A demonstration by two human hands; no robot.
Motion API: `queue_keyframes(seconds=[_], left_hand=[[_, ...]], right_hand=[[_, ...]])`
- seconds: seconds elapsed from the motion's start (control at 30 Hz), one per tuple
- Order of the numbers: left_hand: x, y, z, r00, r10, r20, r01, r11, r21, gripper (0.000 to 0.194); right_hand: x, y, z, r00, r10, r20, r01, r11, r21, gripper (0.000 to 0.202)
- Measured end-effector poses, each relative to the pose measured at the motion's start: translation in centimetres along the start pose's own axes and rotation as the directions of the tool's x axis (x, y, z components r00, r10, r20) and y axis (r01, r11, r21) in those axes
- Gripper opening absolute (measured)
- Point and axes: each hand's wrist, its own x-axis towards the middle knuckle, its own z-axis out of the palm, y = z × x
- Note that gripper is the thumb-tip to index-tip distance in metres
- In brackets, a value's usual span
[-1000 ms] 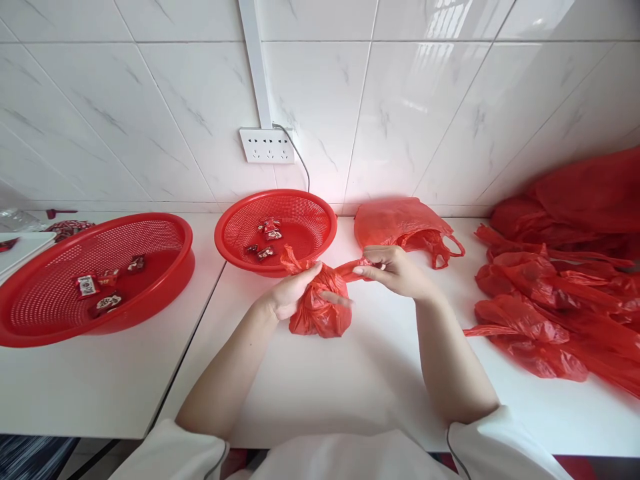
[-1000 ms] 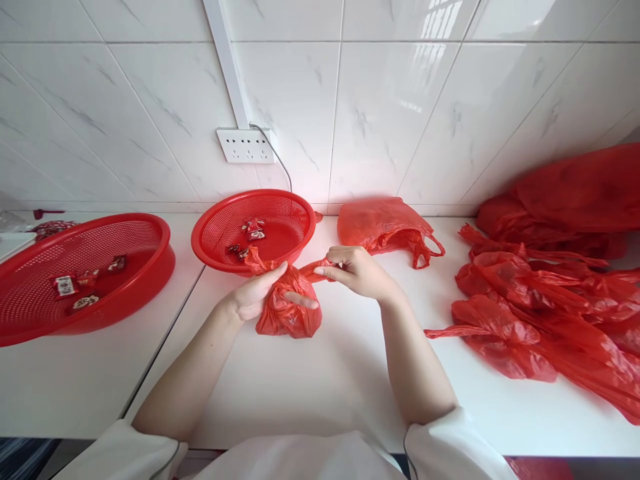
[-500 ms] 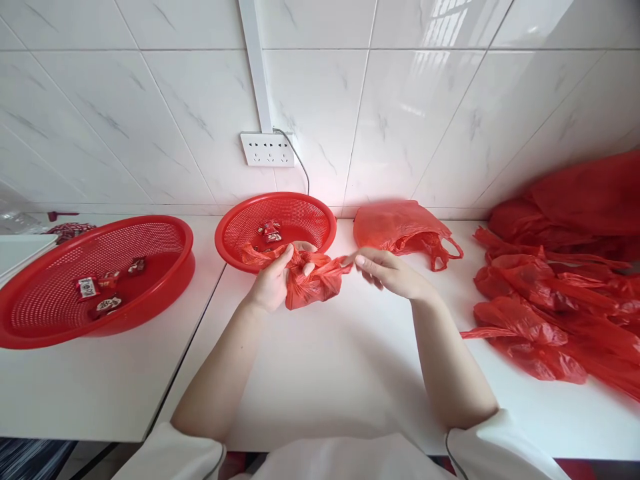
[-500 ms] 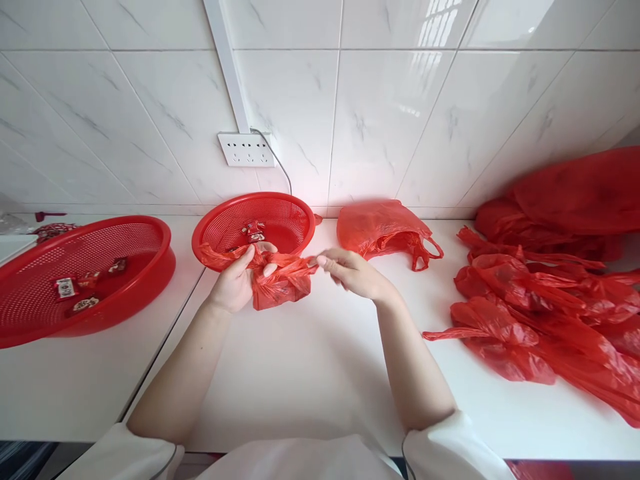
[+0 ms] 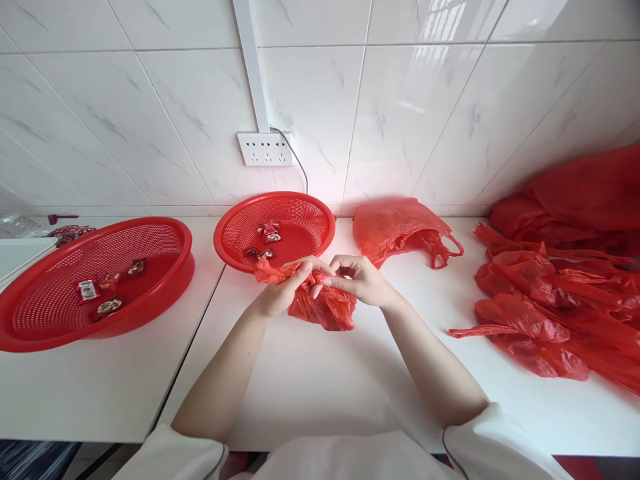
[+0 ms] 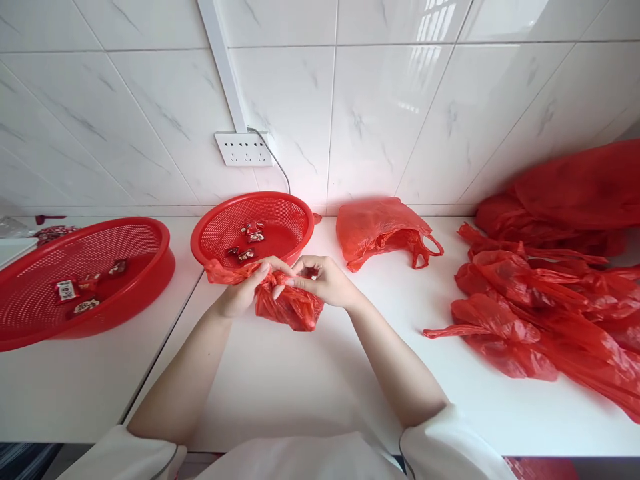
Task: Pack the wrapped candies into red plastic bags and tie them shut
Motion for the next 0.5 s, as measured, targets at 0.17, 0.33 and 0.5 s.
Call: queue_keyframes(seconds=[0.17,0.33,0.5], left_hand=[[-0.3,-0.1,-1.1,0.97,0.015,-0.243,0.056,0.957,0.284,0.041],[-0.7,0.5,-2.0,0.955,0.005,-0.297,0.098,0.938,0.333,0.04],[-0.7,0.7,-1.1,0.93,-0.077,-0.358,0.076,0.997,-0.015,0.031]], right_hand=[[-0.2,-0.6,0.4,0.998,-0.053,0.037,0.056,0.993,-0.104,0.021],[-0.4,-1.0,1.1,0.993,-0.014,0.121,0.018,0.999,-0.029,0.022],[-0.1,-0.6,1.2,0.987,0.005,0.161,-0.036,0.981,0.191,0.028]])
